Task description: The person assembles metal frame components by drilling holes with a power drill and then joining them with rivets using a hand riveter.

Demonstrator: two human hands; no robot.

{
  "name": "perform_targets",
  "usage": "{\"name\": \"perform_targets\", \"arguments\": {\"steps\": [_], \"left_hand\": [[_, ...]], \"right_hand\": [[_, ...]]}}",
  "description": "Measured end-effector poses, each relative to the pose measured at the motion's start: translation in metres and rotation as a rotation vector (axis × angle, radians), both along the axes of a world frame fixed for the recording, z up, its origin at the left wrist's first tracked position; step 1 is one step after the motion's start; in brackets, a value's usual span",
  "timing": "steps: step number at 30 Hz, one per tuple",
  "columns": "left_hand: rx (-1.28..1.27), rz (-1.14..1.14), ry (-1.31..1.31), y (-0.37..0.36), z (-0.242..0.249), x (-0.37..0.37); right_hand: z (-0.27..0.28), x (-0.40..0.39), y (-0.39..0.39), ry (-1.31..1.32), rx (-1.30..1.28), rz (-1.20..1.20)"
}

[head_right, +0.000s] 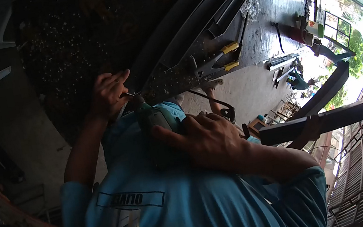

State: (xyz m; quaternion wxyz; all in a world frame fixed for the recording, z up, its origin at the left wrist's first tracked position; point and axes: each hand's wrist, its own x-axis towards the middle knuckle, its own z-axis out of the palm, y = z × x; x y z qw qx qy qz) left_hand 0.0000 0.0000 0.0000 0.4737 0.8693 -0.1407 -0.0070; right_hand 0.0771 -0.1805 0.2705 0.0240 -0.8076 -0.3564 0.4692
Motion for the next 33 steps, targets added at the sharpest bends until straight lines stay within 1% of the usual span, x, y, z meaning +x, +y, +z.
{"name": "perform_targets", "arguments": {"steps": [2,3,6,8,9,11,12,14,15,17,19,21,22,24,26,28,29,30,31,32,33], "left_hand": [[-0.002,0.027,-0.052,-0.002,-0.001,-0.001],[0.053,0.030,-0.106,0.009,-0.004,0.011],[0.079,0.053,-0.056,0.002,0.008,0.002],[0.082,0.058,-0.089,0.001,0.001,0.001],[0.085,0.070,-0.084,-0.001,0.000,-0.002],[0.062,0.106,-0.164,-0.002,-0.005,0.001],[0.062,0.110,-0.171,-0.004,-0.006,0.001],[0.038,0.114,-0.179,-0.004,-0.009,0.000],[0.041,0.118,-0.178,-0.004,-0.007,0.000],[0.008,0.108,-0.142,-0.004,-0.003,0.001],[0.023,0.108,-0.140,-0.003,-0.004,0.001],[0.035,0.090,-0.153,-0.004,-0.004,0.002],[0.049,0.105,-0.147,-0.005,-0.005,0.001],[0.073,0.108,-0.156,-0.004,-0.006,0.001],[0.036,0.107,-0.099,-0.004,-0.004,0.002],[0.043,0.096,-0.125,-0.005,-0.003,0.002],[0.050,0.108,-0.129,-0.006,-0.002,0.004],[0.039,0.075,-0.177,-0.007,-0.001,0.007],[0.043,0.089,-0.220,-0.007,-0.001,0.008],[0.048,0.110,-0.259,-0.009,-0.001,0.008],[0.044,0.084,-0.298,-0.010,-0.002,0.008]], "right_hand": [[0.002,0.004,0.006,0.080,-0.040,-0.074],[-0.008,0.002,0.004,0.029,0.018,-0.068],[-0.001,0.004,0.006,0.047,-0.011,-0.057],[-0.007,0.006,0.004,0.038,0.055,-0.285],[-0.005,0.010,0.005,0.043,0.057,-0.273],[-0.002,0.022,0.008,0.082,0.017,-0.456],[-0.002,0.025,0.007,0.075,0.019,-0.452],[-0.007,0.028,0.002,0.066,0.043,-0.640],[-0.011,0.028,-0.006,0.068,0.046,-0.636],[-0.021,0.026,-0.024,0.253,0.056,-0.915],[-0.019,0.017,-0.028,0.253,0.082,-0.919],[-0.008,0.005,-0.020,0.027,0.054,-0.657],[-0.003,0.001,-0.022,0.018,0.122,-0.615],[0.012,-0.006,-0.025,0.017,0.155,-0.664],[0.022,-0.012,-0.036,0.007,0.190,-0.722],[0.034,-0.016,-0.054,-0.103,0.312,-0.785],[0.037,-0.017,-0.067,-0.151,0.324,-0.812],[0.035,-0.018,-0.084,-0.237,0.378,-0.843],[0.033,-0.020,-0.100,-0.323,0.430,-0.872],[0.029,-0.022,-0.113,-0.461,0.443,-0.923],[0.025,-0.022,-0.128,-0.502,0.457,-0.942]]}}
